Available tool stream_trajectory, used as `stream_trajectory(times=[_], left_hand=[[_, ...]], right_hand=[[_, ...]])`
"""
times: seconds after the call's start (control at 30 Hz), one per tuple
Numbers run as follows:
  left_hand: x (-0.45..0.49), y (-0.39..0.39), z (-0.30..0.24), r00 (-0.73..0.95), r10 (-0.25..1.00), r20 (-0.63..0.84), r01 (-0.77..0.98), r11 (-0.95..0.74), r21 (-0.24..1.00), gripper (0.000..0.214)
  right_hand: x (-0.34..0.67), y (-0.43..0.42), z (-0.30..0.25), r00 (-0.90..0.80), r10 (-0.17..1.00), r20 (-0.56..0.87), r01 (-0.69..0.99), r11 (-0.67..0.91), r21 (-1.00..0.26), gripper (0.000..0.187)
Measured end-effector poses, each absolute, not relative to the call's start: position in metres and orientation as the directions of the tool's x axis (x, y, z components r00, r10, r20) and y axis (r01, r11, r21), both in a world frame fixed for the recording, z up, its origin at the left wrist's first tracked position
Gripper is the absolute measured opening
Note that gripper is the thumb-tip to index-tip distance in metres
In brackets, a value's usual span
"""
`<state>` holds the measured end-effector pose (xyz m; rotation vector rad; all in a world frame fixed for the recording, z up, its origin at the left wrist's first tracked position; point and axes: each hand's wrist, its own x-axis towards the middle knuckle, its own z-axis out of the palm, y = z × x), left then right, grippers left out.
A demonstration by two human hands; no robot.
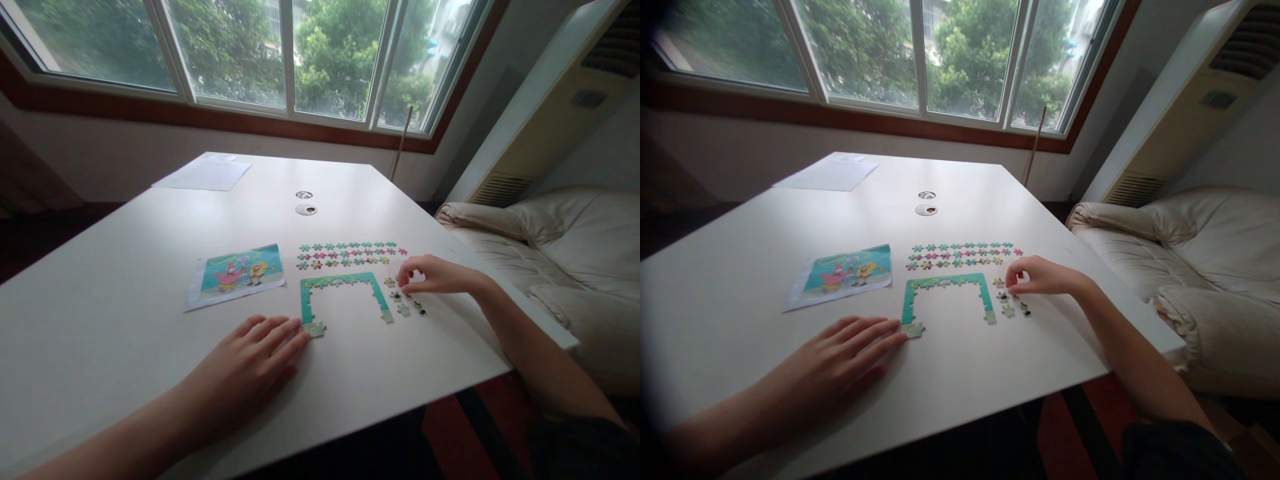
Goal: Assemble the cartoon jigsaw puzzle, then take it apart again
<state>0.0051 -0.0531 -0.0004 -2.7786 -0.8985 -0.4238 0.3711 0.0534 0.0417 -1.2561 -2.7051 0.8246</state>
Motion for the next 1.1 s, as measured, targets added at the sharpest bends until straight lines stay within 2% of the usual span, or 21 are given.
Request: stream_trajectory(times=[0.2, 0.4, 0.63, 0.9, 1.1], left_hand=[[0.005, -0.054, -0.001, 0.776, 0.545, 0.318, 0.597, -0.798, -0.088, 0.028], [0.006, -0.055, 0.001, 0.771, 0.561, 0.303, 0.61, -0.787, -0.096, 0.028], [0.012, -0.06, 0.0, 0.753, 0.6, 0.269, 0.638, -0.767, -0.076, 0.033], [0.015, -0.062, -0.004, 0.729, 0.641, 0.238, 0.669, -0.742, -0.051, 0.04], [0.015, -0.062, -0.005, 0.725, 0.658, 0.202, 0.674, -0.739, -0.012, 0.04]], right_hand=[[0.378, 0.054, 0.043, -0.612, 0.711, -0.346, 0.769, 0.432, -0.472, 0.036], [0.375, 0.055, 0.04, -0.593, 0.707, -0.386, 0.781, 0.389, -0.489, 0.032], [0.373, 0.053, 0.047, -0.657, 0.676, -0.334, 0.71, 0.406, -0.575, 0.026], [0.307, 0.035, 0.044, -0.681, 0.721, -0.129, 0.524, 0.356, -0.774, 0.026], [0.255, 0.012, 0.023, -0.72, 0.693, -0.043, 0.463, 0.433, -0.773, 0.019]])
